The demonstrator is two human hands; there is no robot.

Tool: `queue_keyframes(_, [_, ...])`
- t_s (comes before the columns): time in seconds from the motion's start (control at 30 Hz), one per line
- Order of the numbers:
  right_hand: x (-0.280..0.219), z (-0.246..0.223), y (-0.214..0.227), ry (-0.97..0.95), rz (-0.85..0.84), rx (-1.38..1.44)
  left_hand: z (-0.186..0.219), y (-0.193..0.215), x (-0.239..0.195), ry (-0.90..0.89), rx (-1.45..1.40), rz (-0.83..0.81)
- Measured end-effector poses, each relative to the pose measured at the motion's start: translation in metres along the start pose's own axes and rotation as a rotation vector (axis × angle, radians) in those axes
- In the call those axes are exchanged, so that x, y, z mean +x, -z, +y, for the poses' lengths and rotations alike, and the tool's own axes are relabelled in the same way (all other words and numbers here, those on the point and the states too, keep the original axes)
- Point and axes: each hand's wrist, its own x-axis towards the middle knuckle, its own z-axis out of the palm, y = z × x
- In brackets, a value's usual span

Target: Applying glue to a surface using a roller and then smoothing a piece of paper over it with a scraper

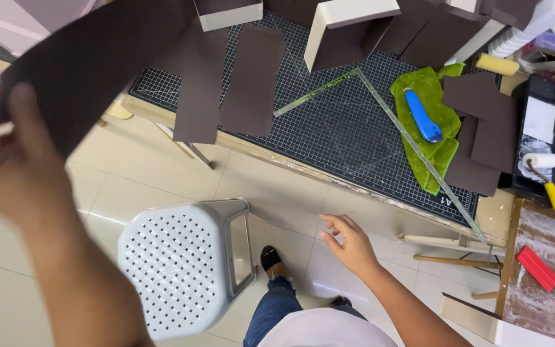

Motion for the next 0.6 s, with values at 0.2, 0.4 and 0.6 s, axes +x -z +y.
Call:
queue_keyframes(0.2, [-0.016,-0.068,0.006,0.371,-0.009,0.065,0.222,0.130,0.025,0.365,-0.052,-0.597])
queue_keyframes(0.4, [-0.080,-0.107,0.069,0.780,0.009,0.374,0.294,0.145,-0.021,-0.223,-0.593,-0.881])
queue_keyframes(0.6, [-0.203,-0.039,0.122,0.618,-0.313,0.789,0.372,0.121,-0.096,0.146,-0.841,-0.931])
